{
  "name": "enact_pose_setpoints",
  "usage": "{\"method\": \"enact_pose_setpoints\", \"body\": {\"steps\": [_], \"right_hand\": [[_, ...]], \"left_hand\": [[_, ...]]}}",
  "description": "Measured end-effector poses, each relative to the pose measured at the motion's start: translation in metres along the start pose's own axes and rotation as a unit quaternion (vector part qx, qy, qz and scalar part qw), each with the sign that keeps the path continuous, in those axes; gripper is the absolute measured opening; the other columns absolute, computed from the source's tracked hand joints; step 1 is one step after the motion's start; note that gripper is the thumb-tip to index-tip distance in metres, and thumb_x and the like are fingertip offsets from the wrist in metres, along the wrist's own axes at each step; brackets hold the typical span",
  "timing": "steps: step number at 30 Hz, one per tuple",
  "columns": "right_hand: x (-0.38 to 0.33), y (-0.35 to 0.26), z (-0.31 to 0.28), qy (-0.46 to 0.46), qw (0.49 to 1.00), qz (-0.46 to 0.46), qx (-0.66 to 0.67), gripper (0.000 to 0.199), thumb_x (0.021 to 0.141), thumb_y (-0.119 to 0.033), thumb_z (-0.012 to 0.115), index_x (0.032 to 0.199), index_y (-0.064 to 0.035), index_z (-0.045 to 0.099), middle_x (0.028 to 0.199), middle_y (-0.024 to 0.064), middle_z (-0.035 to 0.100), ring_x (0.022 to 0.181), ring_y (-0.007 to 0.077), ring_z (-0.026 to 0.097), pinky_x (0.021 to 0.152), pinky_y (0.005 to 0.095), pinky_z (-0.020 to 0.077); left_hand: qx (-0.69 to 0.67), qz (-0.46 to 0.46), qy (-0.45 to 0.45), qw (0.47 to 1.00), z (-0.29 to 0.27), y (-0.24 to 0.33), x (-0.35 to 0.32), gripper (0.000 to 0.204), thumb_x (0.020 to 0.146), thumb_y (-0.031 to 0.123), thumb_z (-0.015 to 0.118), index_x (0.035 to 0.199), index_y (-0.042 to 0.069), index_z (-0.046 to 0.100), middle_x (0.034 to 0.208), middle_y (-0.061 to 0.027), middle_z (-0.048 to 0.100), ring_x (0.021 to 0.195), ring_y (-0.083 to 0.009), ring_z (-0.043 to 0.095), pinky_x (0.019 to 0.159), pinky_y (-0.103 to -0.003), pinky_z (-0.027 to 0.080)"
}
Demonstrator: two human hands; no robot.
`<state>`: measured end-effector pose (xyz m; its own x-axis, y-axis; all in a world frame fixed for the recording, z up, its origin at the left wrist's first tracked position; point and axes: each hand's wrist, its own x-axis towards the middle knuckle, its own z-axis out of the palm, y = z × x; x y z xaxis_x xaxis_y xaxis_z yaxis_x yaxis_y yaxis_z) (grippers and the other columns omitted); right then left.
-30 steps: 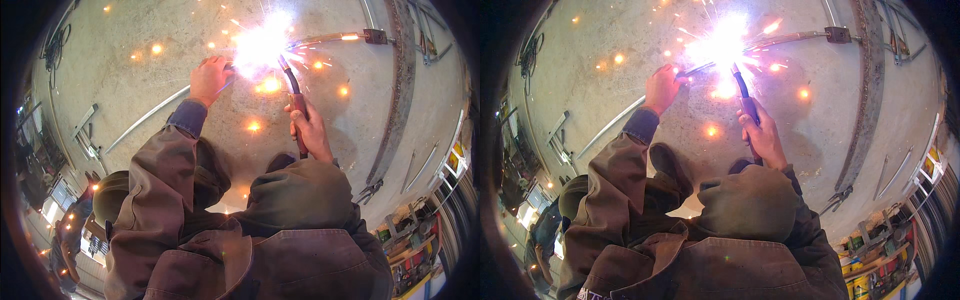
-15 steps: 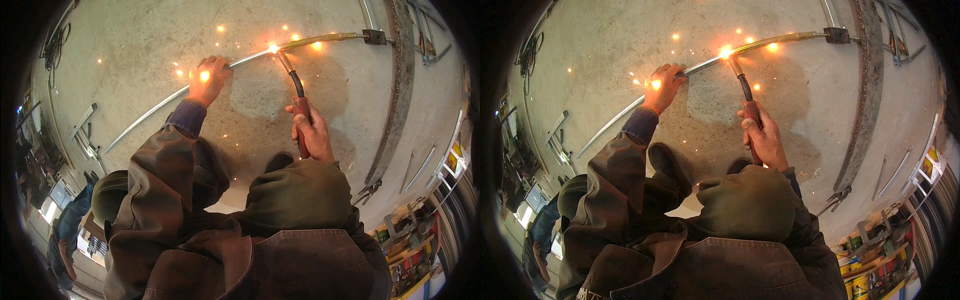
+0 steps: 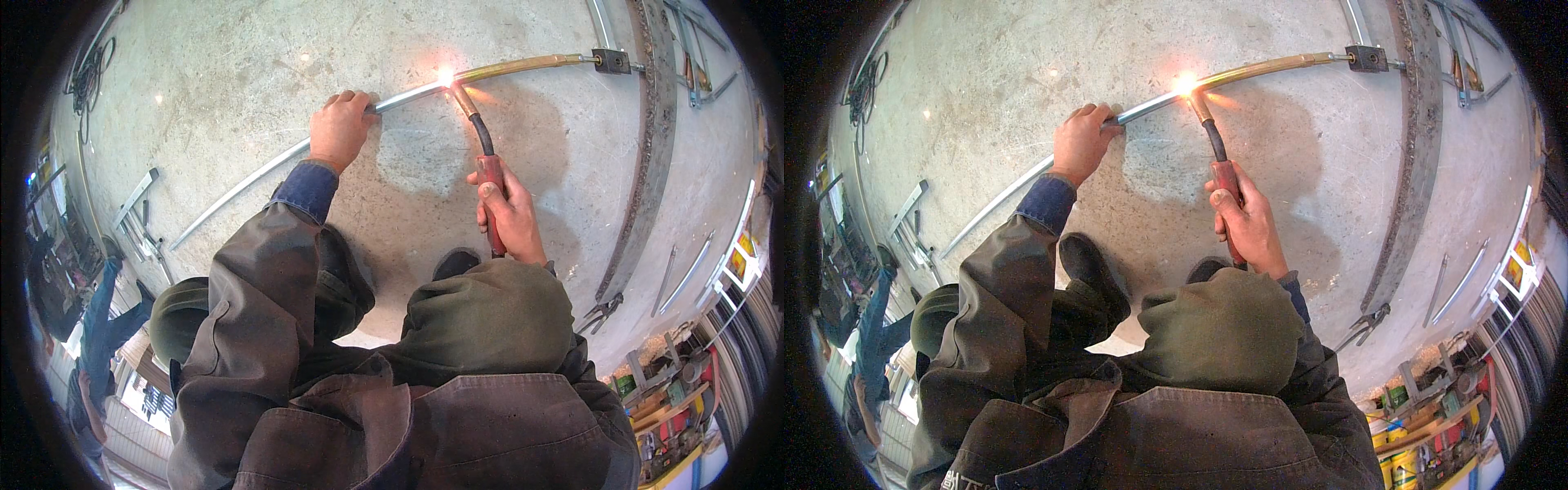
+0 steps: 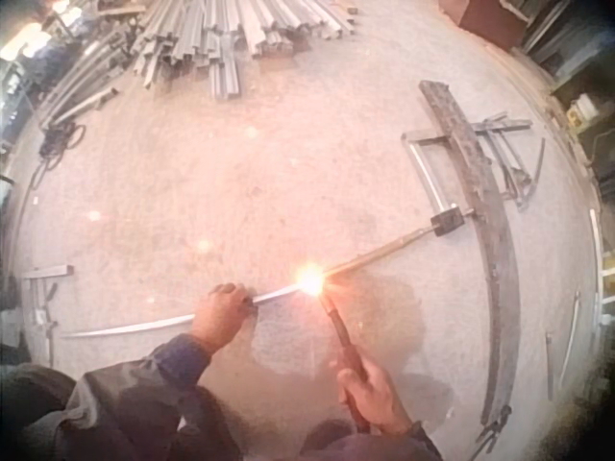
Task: The person welds a metal rod to a curved metal frame on the floor using a welding torch. They hold the rod in place with one hand and guide the torch with the other, creating a continuous weld bead along the joint.
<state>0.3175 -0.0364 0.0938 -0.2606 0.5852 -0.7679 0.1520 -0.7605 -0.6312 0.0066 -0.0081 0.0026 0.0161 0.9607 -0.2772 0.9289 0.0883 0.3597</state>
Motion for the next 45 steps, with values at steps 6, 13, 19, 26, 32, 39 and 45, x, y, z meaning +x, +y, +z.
{"method": "enact_pose_setpoints", "body": {"steps": [6,13,19,26,32,39,45], "right_hand": [[0.002,0.0,0.002,0.004,1.0,-0.007,-0.001,0.057,0.102,-0.041,0.067,0.142,-0.0014,0.056,0.114,0.0052,0.067,0.068,0.0071,0.058,0.058,0.0268,0.0498],[0.005,0.0,0.0,0.002,1.0,-0.002,-0.003,0.046,0.103,-0.03,0.066,0.139,-0.0032,0.057,0.091,-0.0006,0.061,0.063,0.0067,0.056,0.054,0.0261,0.048],[0.006,-0.001,0.004,0.035,0.999,-0.009,-0.006,0.044,0.102,-0.024,0.063,0.141,-0.0044,0.057,0.095,0.0019,0.063,0.063,0.0086,0.058,0.055,0.0276,0.0508],[0.008,0.002,0.003,0.013,1.0,0.007,-0.008,0.043,0.102,-0.018,0.061,0.144,-0.0071,0.059,0.086,0.0012,0.061,0.063,0.0094,0.057,0.055,0.0283,0.0512],[0.01,0.002,0.003,0.017,1.0,0.007,-0.008,0.044,0.101,-0.021,0.065,0.14,-0.0013,0.058,0.091,0.0041,0.066,0.064,0.0104,0.06,0.056,0.0285,0.0529],[0.007,0.006,0.002,0.002,1.0,-0.02,0.01,0.054,0.104,-0.033,0.064,0.147,-0.0024,0.052,0.121,0.0083,0.067,0.066,0.0096,0.058,0.058,0.0281,0.05],[0.001,0.004,0.001,-0.002,0.999,-0.025,0.021,0.049,0.105,-0.029,0.063,0.146,-0.0036,0.052,0.116,0.0055,0.067,0.065,0.008,0.058,0.056,0.0267,0.0491]], "left_hand": [[-0.008,-0.007,-0.002,1.0,-0.004,0.003,-0.001,0.021,0.089,0.025,0.077,0.101,0.009,0.072,0.097,-0.0115,0.071,0.096,-0.0349,0.07,0.081,-0.047,0.056],[-0.008,-0.01,-0.009,1.0,0.0,0.004,0.002,0.021,0.089,0.025,0.077,0.105,0.01,0.073,0.1,-0.0109,0.072,0.098,-0.0335,0.07,0.082,-0.047,0.056],[-0.069,0.053,0.052,0.995,0.004,-0.007,0.0,0.024,0.09,0.025,0.077,0.11,0.012,0.075,0.104,-0.008,0.074,0.1,-0.0307,0.071,0.085,-0.044,0.057],[-0.003,-0.024,-0.029,0.999,-0.001,0.0,0.002,0.02,0.09,0.028,0.075,0.103,0.013,0.072,0.104,-0.0054,0.072,0.104,-0.0291,0.07,0.084,-0.042,0.057],[0.026,-0.02,-0.018,0.999,0.001,-0.004,0.001,0.024,0.092,0.028,0.076,0.11,0.013,0.073,0.102,-0.0087,0.072,0.1,-0.0316,0.07,0.084,-0.043,0.057],[0.006,-0.018,0.013,1.0,0.006,0.002,0.001,0.018,0.091,0.026,0.075,0.102,0.013,0.07,0.102,-0.0069,0.071,0.099,-0.0311,0.07,0.081,-0.045,0.058],[-0.011,0.002,0.028,1.0,0.008,-0.006,0.001,0.021,0.087,0.026,0.079,0.098,0.011,0.069,0.094,-0.0074,0.07,0.093,-0.0326,0.069,0.076,-0.047,0.054]]}}
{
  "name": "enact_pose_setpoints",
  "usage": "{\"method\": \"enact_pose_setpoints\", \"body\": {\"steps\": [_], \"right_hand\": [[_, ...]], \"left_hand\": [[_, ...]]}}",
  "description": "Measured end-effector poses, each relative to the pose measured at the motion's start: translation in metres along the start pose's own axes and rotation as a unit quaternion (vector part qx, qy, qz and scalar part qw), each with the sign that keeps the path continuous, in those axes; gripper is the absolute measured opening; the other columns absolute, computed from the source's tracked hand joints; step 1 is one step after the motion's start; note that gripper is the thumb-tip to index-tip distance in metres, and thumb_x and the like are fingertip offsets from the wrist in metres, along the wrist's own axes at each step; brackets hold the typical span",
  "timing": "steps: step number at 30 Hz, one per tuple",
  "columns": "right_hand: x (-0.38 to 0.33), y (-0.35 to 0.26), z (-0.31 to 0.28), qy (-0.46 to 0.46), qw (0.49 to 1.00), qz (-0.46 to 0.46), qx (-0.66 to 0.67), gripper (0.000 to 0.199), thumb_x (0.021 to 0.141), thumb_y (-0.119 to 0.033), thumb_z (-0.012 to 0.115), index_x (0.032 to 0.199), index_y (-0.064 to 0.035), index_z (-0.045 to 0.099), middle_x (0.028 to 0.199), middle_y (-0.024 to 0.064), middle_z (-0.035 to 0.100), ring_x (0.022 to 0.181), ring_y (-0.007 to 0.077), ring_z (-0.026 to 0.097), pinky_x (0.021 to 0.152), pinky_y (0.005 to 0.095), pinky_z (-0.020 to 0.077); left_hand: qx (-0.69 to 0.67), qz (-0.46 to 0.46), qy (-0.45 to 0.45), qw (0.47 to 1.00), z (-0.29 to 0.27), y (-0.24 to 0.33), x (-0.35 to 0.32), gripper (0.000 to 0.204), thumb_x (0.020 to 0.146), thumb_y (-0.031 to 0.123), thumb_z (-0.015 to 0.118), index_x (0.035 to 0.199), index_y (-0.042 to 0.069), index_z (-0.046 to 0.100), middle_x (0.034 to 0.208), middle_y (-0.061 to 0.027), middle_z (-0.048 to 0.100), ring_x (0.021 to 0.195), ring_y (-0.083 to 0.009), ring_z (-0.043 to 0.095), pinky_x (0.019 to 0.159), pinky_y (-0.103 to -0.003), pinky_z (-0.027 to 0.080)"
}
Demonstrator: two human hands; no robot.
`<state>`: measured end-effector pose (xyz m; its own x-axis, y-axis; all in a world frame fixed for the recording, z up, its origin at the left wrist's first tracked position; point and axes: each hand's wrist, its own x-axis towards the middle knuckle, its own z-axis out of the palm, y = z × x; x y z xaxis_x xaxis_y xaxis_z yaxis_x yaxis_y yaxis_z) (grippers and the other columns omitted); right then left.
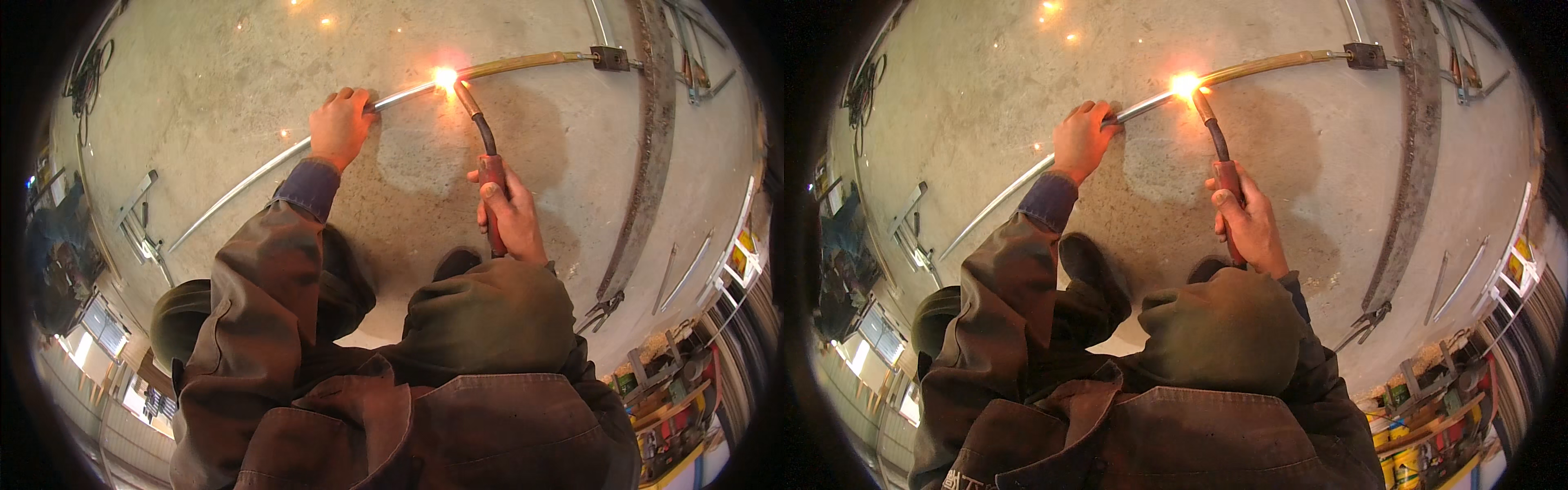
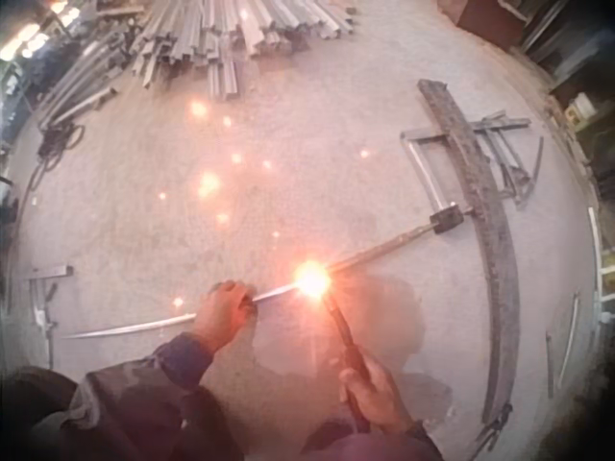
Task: The person welds a metal rod to a curved metal frame on the floor using a welding torch. They hold the rod in place with one hand and guide the torch with the other, creating a continuous weld bead along the joint.
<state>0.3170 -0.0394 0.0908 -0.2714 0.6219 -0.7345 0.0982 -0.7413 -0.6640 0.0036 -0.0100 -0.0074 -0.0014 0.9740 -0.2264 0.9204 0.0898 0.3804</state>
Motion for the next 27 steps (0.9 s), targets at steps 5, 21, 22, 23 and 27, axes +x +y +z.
{"method": "enact_pose_setpoints", "body": {"steps": [5,21,22,23,27], "right_hand": [[0.0,0.001,0.0,0.009,1.0,0.002,0.016,0.047,0.106,-0.026,0.063,0.146,-0.0045,0.052,0.112,0.0036,0.067,0.065,0.007,0.057,0.055,0.026,0.0487],[-0.001,-0.002,0.002,0.006,1.0,0.017,-0.004,0.049,0.104,-0.033,0.065,0.142,-0.0035,0.055,0.102,0.0013,0.062,0.064,0.0065,0.057,0.055,0.0253,0.0482],[-0.001,-0.001,0.002,0.01,1.0,0.009,-0.001,0.047,0.104,-0.034,0.066,0.14,-0.0047,0.057,0.093,-0.0015,0.06,0.062,0.0058,0.056,0.053,0.0247,0.0471],[0.0,-0.001,0.003,0.012,1.0,0.011,0.0,0.047,0.104,-0.033,0.066,0.14,-0.0044,0.057,0.092,-0.0013,0.061,0.062,0.0061,0.057,0.054,0.0249,0.0476],[0.006,0.008,-0.004,0.023,0.996,0.078,-0.043,0.046,0.103,-0.028,0.066,0.14,-0.003,0.057,0.093,0.0006,0.063,0.063,0.0077,0.058,0.055,0.0262,0.0503]], "left_hand": [[0.003,-0.014,-0.029,0.999,-0.006,0.005,0.003,0.022,0.089,0.028,0.077,0.099,0.009,0.07,0.096,-0.0106,0.071,0.095,-0.0354,0.069,0.078,-0.049,0.054],[0.018,-0.009,-0.014,1.0,-0.004,0.005,0.002,0.022,0.086,0.025,0.08,0.098,0.01,0.069,0.095,-0.0092,0.071,0.095,-0.0349,0.069,0.079,-0.048,0.055],[0.017,-0.009,-0.015,1.0,-0.004,0.005,0.002,0.022,0.086,0.026,0.08,0.098,0.01,0.069,0.095,-0.0092,0.071,0.095,-0.0349,0.069,0.079,-0.048,0.055],[0.016,-0.01,-0.016,1.0,-0.005,0.005,0.002,0.023,0.086,0.026,0.08,0.098,0.01,0.069,0.095,-0.0092,0.071,0.095,-0.0349,0.069,0.079,-0.048,0.055],[0.019,-0.019,-0.032,0.999,-0.008,0.006,0.002,0.023,0.087,0.027,0.079,0.101,0.011,0.071,0.097,-0.0088,0.072,0.097,-0.0345,0.07,0.08,-0.047,0.055]]}}
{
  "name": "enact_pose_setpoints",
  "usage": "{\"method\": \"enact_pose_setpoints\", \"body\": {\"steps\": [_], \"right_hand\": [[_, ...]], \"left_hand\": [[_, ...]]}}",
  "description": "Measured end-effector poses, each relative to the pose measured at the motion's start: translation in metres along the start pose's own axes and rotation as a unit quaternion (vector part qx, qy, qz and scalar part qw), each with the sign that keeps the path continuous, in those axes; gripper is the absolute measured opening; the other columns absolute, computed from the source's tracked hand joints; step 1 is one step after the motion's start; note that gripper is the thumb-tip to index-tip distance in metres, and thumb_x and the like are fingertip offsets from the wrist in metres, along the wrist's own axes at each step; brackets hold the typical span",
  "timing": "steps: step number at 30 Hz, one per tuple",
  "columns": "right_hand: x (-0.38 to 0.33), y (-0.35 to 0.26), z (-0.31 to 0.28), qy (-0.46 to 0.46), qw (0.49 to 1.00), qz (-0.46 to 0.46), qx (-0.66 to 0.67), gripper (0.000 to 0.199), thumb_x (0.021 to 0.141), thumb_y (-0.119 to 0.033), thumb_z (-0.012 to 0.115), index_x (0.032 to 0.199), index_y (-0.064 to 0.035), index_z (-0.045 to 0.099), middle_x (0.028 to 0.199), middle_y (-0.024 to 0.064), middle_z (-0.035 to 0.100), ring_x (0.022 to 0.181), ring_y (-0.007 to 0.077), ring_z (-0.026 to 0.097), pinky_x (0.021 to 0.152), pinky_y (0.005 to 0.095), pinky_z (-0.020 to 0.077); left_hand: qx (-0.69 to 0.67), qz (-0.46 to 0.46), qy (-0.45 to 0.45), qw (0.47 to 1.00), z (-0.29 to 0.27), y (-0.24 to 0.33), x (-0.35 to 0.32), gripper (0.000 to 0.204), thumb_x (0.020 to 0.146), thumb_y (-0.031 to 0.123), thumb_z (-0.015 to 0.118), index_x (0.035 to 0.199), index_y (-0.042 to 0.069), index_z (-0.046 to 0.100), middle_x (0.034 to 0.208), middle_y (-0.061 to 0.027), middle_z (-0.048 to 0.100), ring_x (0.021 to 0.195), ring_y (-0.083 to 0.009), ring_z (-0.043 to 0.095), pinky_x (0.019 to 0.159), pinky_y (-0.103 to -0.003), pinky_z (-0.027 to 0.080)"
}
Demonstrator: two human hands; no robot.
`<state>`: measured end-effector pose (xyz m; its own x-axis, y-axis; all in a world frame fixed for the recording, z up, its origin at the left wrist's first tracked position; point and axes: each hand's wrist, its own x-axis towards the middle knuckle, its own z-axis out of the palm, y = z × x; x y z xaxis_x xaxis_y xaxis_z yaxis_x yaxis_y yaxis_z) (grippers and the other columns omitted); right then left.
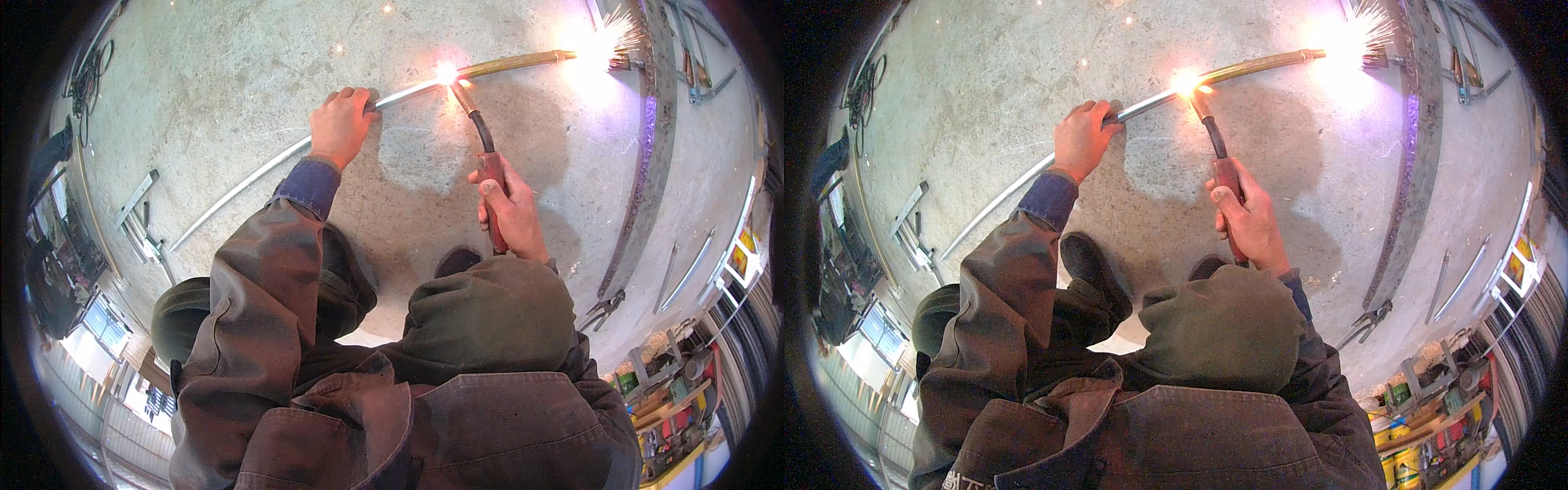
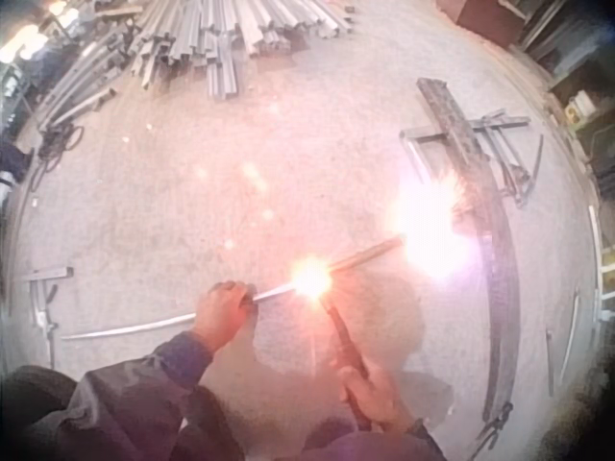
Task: The person welds a metal rod to a curved metal frame on the floor using a welding torch. They hold the rod in place with one hand and guide the torch with the other, creating a continuous weld bead along the joint.
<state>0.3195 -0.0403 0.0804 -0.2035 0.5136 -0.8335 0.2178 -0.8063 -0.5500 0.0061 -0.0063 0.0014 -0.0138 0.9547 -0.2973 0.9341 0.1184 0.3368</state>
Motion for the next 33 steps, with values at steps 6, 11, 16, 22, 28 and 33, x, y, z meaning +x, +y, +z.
{"method": "enact_pose_setpoints", "body": {"steps": [6,11,16,22,28,33], "right_hand": [[-0.006,-0.012,0.002,-0.011,0.999,-0.042,0.005,0.05,0.103,-0.024,0.061,0.148,-0.0027,0.052,0.113,0.0081,0.067,0.069,0.0091,0.06,0.058,0.0265,0.0535],[-0.006,-0.014,0.005,-0.006,0.999,-0.043,-0.002,0.05,0.106,-0.027,0.061,0.15,-0.0061,0.052,0.118,0.0068,0.067,0.07,0.0086,0.058,0.059,0.0261,0.053],[-0.005,-0.014,0.003,-0.014,0.999,-0.046,0.011,0.05,0.104,-0.024,0.059,0.15,-0.0051,0.051,0.115,0.008,0.067,0.07,0.0087,0.059,0.06,0.0269,0.053],[-0.002,-0.015,0.003,-0.011,0.999,-0.039,-0.001,0.049,0.104,-0.02,0.057,0.148,-0.0014,0.05,0.116,0.0098,0.067,0.069,0.0088,0.059,0.059,0.0268,0.0531],[-0.01,-0.012,0.005,-0.012,0.997,-0.065,0.046,0.05,0.104,-0.026,0.062,0.147,-0.003,0.052,0.122,0.0094,0.068,0.066,0.008,0.058,0.057,0.0264,0.0503],[-0.013,-0.012,0.002,0.0,0.998,-0.059,0.036,0.052,0.103,-0.026,0.062,0.148,-0.003,0.052,0.123,0.0093,0.068,0.065,0.0082,0.059,0.057,0.0264,0.0501]], "left_hand": [[0.004,-0.019,-0.016,1.0,-0.002,0.005,0.002,0.022,0.092,0.026,0.075,0.109,0.011,0.072,0.109,-0.0113,0.073,0.099,-0.0325,0.071,0.085,-0.043,0.057],[0.008,0.003,-0.005,1.0,-0.002,-0.001,0.002,0.023,0.091,0.025,0.076,0.109,0.011,0.072,0.108,-0.0115,0.074,0.1,-0.0332,0.071,0.084,-0.043,0.058],[0.015,0.019,0.004,1.0,0.013,-0.008,0.006,0.027,0.089,0.023,0.076,0.114,0.013,0.071,0.11,-0.012,0.073,0.097,-0.0352,0.071,0.081,-0.044,0.058],[-0.025,0.004,0.005,1.0,0.001,0.005,0.002,0.024,0.087,0.027,0.08,0.1,0.009,0.07,0.096,-0.0087,0.07,0.094,-0.0328,0.069,0.078,-0.046,0.054],[-0.023,0.002,0.001,1.0,0.001,-0.002,0.001,0.026,0.088,0.03,0.079,0.101,0.01,0.071,0.094,-0.0084,0.07,0.094,-0.033,0.069,0.077,-0.047,0.054],[-0.021,0.002,0.001,1.0,-0.001,0.0,0.001,0.026,0.088,0.031,0.079,0.101,0.01,0.07,0.094,-0.0087,0.07,0.094,-0.0332,0.069,0.077,-0.047,0.054]]}}
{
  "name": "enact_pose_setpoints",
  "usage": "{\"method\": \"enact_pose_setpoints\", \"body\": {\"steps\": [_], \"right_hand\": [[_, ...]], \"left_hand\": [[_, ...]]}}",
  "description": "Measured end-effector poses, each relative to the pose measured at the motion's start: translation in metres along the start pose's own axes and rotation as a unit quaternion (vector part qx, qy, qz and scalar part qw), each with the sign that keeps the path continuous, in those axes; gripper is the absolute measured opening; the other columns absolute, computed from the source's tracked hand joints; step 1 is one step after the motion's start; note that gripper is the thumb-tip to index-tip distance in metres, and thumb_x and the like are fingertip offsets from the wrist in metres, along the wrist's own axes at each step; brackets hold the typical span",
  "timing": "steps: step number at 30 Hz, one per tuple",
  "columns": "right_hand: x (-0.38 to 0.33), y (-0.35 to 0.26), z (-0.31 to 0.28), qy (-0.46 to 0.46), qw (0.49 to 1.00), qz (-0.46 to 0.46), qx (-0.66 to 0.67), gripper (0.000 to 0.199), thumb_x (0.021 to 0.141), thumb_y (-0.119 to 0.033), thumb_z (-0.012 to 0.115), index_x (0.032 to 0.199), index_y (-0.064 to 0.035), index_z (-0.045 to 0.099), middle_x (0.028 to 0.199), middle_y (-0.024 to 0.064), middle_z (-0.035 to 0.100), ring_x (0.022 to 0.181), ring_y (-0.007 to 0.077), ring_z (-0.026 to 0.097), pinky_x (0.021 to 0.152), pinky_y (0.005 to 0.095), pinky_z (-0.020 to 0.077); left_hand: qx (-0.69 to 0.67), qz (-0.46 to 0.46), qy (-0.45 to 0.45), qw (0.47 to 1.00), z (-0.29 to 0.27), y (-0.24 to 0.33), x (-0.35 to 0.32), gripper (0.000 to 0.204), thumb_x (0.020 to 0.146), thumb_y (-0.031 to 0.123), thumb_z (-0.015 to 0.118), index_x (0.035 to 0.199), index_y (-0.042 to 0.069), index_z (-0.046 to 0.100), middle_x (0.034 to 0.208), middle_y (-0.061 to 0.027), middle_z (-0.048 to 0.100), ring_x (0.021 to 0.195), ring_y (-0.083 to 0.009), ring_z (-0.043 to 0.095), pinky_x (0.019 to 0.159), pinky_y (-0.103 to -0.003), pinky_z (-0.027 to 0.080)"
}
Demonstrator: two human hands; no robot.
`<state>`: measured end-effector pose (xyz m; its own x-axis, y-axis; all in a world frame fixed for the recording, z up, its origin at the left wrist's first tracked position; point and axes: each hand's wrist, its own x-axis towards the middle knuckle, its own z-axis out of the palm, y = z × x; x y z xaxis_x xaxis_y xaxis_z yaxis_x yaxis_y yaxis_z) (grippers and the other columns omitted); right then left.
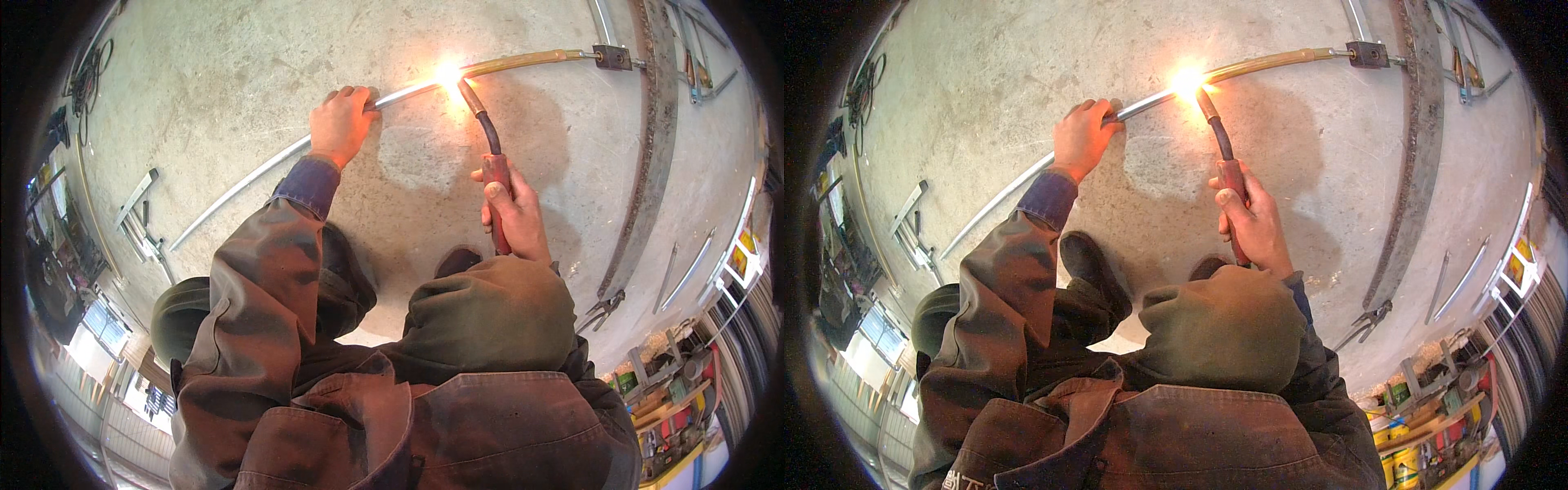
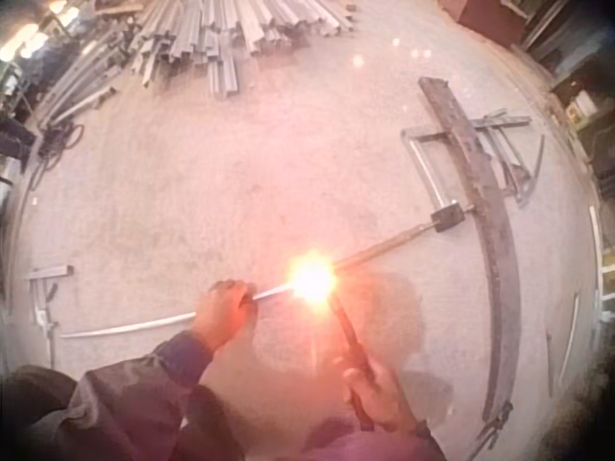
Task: The person welds a metal rod to a curved metal frame on the floor using a welding torch. They hold the rod in place with one hand and guide the torch with the other, creating a continuous weld bead along the joint.
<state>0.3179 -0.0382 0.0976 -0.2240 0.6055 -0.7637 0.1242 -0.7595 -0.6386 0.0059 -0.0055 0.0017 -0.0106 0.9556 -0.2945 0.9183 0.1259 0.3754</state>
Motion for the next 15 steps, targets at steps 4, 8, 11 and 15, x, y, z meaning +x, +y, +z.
{"method": "enact_pose_setpoints", "body": {"steps": [4,8,11,15], "right_hand": [[0.0015,-0.0004,0.0008,-0.01,1.0,0.004,0.002,0.053,0.103,-0.027,0.062,0.149,-0.0028,0.052,0.123,0.0092,0.068,0.066,0.0083,0.059,0.057,0.0264,0.0502],[0.0029,-0.0025,0.0013,-0.016,1.0,0.013,-0.022,0.055,0.103,-0.031,0.063,0.149,-0.0029,0.051,0.123,0.0088,0.068,0.066,0.008,0.059,0.057,0.0264,0.0503],[0.0035,-0.0033,0.0018,-0.02,0.999,0.013,-0.025,0.056,0.104,-0.034,0.063,0.149,-0.0029,0.051,0.122,0.0082,0.068,0.066,0.0079,0.059,0.058,0.0263,0.0506],[0.0054,-0.0012,0.0007,-0.023,0.999,0.009,-0.03,0.057,0.104,-0.036,0.064,0.148,-0.0027,0.052,0.121,0.0074,0.068,0.067,0.0076,0.059,0.058,0.0259,0.0508]], "left_hand": [[0.002,0.005,0.002,1.0,0.0008,-0.0009,-0.0003,0.026,0.088,0.031,0.079,0.1,0.011,0.07,0.094,-0.0086,0.07,0.094,-0.0335,0.069,0.076,-0.047,0.054],[0.003,0.012,0.01,1.0,0.0016,-0.0025,0.0003,0.025,0.087,0.031,0.079,0.099,0.011,0.07,0.093,-0.0082,0.07,0.093,-0.0336,0.069,0.076,-0.047,0.054],[-0.004,0.005,0.008,1.0,0.0023,-0.0018,-0.0005,0.025,0.087,0.031,0.079,0.098,0.011,0.07,0.093,-0.0081,0.07,0.093,-0.0336,0.069,0.076,-0.047,0.054],[0.0,0.006,0.007,1.0,0.0008,-0.001,0.0,0.025,0.087,0.031,0.079,0.098,0.011,0.07,0.093,-0.008,0.07,0.093,-0.0333,0.069,0.077,-0.047,0.055]]}}
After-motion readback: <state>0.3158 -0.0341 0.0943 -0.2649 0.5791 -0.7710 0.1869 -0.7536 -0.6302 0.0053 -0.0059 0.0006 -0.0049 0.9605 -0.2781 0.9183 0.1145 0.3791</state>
